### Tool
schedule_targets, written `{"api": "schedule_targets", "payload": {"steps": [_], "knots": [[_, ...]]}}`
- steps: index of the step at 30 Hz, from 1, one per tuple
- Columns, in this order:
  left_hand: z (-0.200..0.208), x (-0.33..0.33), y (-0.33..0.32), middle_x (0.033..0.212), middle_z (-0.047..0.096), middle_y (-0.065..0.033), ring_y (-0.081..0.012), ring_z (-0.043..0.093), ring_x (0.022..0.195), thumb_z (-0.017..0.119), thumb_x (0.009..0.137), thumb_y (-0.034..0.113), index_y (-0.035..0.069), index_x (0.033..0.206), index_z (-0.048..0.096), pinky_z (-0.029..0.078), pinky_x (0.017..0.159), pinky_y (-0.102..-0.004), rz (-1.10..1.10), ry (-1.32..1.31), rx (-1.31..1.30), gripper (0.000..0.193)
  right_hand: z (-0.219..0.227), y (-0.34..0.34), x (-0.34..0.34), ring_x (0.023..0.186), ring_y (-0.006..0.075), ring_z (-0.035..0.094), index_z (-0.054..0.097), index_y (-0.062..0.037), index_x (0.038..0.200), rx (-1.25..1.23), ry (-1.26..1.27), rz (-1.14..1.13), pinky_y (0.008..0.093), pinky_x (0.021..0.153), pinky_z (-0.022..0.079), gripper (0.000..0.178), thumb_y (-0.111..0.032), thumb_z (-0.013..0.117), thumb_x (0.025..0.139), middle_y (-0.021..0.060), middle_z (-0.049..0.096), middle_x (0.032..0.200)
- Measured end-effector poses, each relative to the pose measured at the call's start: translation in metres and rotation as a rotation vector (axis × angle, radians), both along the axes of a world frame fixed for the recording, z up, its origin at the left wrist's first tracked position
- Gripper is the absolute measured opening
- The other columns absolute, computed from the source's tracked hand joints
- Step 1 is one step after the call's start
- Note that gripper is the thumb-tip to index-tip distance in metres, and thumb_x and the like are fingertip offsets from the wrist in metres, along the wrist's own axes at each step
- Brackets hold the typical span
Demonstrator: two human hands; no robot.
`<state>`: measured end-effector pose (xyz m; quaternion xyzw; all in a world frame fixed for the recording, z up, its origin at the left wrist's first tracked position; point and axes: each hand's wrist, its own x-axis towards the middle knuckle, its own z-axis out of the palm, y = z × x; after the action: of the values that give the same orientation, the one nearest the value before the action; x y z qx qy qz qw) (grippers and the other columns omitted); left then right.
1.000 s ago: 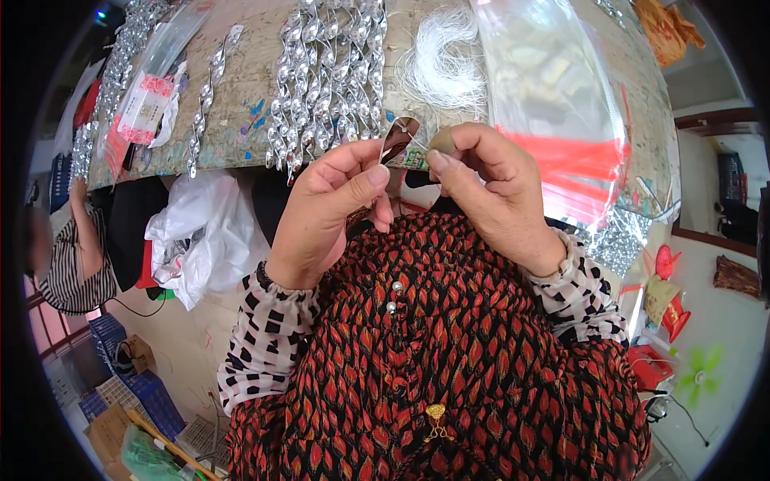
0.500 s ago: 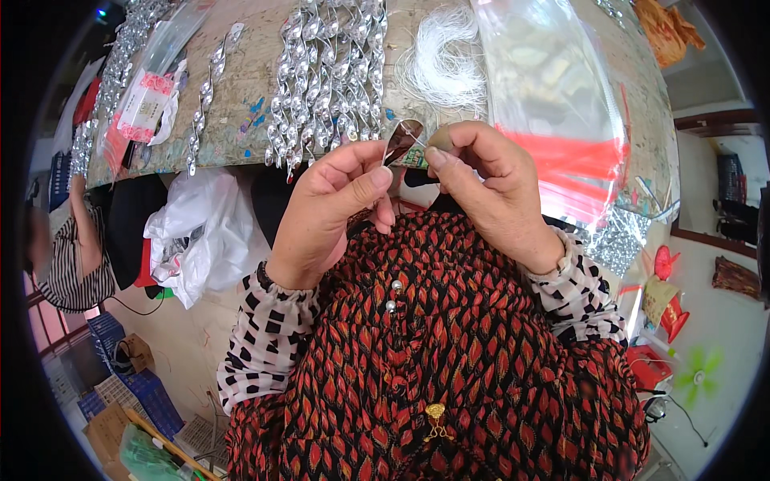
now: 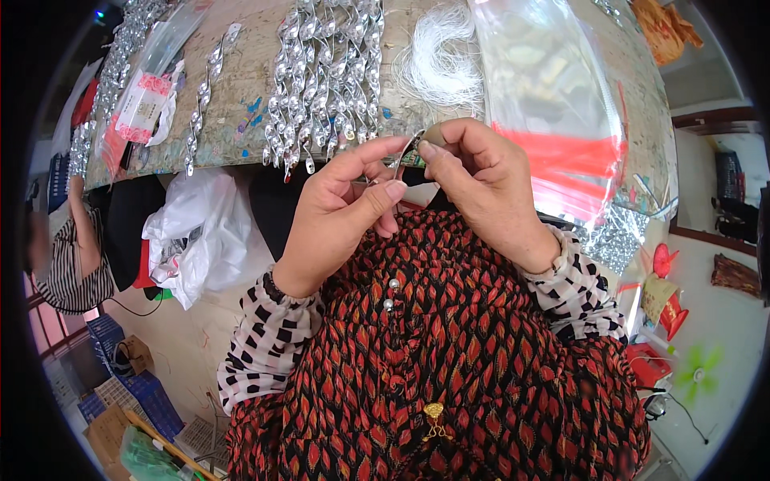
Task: Sorting silver decorative items and placing them into clear plastic bags.
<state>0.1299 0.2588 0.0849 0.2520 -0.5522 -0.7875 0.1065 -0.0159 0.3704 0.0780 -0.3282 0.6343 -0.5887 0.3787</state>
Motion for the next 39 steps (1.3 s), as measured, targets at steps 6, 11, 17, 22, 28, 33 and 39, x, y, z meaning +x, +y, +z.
{"api": "schedule_targets", "payload": {"steps": [6,11,17,22,28,33,39], "knots": [[0.001,0.002,0.0,0.085,0.052,0.0022,-0.0028,0.048,0.061,0.058,0.09,0.005,0.006,0.132,0.048,0.042,0.054,-0.0167,-0.032,-0.042,-0.052,0.043,-0.005,0.0,-0.001,0.071,0.0025,0.052,0.058,0.0021,0.094,-0.001,0.025,0.016,0.0173,0.061,0.042,0.01,-0.008,0.058,0.091,-0.0018,0.057,0.079],[-0.004,0.003,-0.003,0.081,0.049,0.0047,-0.0015,0.041,0.06,0.056,0.091,0.006,0.006,0.133,0.048,0.034,0.053,-0.0156,-0.013,-0.014,-0.025,0.042,-0.015,0.002,-0.015,0.076,0.0061,0.055,0.06,0.0024,0.096,-0.051,0.335,0.071,0.0204,0.066,0.045,0.012,-0.008,0.06,0.09,0.0007,0.06,0.082],[-0.005,0.01,-0.018,0.088,0.049,0.0032,-0.0033,0.037,0.058,0.053,0.092,0.004,0.005,0.135,0.044,0.028,0.049,-0.017,0.226,0.065,-0.084,0.044,-0.031,0.024,-0.063,0.082,0.0089,0.056,0.061,0.0017,0.098,0.001,0.452,0.103,0.0221,0.074,0.046,0.012,-0.005,0.06,0.088,0.0028,0.063,0.089],[-0.012,-0.005,-0.009,0.088,0.048,0.0042,-0.0016,0.036,0.06,0.053,0.091,0.004,0.005,0.134,0.045,0.028,0.051,-0.0155,0.099,0.034,-0.212,0.043,-0.039,0.04,-0.113,0.084,0.0086,0.057,0.061,0.002,0.1,0.032,0.521,-0.064,0.0214,0.075,0.046,0.013,-0.005,0.059,0.089,0.0037,0.063,0.089],[-0.028,-0.039,0.009,0.088,0.052,-0.0018,-0.0129,0.048,0.078,0.056,0.087,0.002,0.008,0.127,0.054,0.041,0.073,-0.0252,-0.218,-0.02,-0.83,0.04,-0.041,0.061,-0.134,0.091,0.0331,0.056,0.062,-0.0011,0.098,0.313,1.098,0.015,0.0363,0.079,0.045,0.015,-0.006,0.058,0.084,0.0133,0.063,0.093],[-0.031,-0.051,0.02,0.085,0.05,-0.0109,-0.0241,0.052,0.072,0.056,0.086,0.002,0.01,0.123,0.056,0.043,0.066,-0.0312,-0.286,0.025,-0.886,0.038,-0.038,0.067,-0.11,0.102,0.029,0.052,0.064,-0.0051,0.103,0.2,1.148,-0.068,0.0353,0.087,0.041,0.02,-0.006,0.059,0.084,0.0106,0.061,0.104],[-0.028,-0.049,0.023,0.088,0.05,-0.0116,-0.0266,0.054,0.073,0.055,0.085,0.001,0.012,0.124,0.055,0.045,0.066,-0.0345,-0.334,-0.007,-0.942,0.041,-0.032,0.054,-0.084,0.11,0.0271,0.046,0.064,-0.0098,0.109,0.03,1.016,0.087,0.0361,0.095,0.035,0.026,-0.007,0.059,0.084,0.0078,0.055,0.114]]}}
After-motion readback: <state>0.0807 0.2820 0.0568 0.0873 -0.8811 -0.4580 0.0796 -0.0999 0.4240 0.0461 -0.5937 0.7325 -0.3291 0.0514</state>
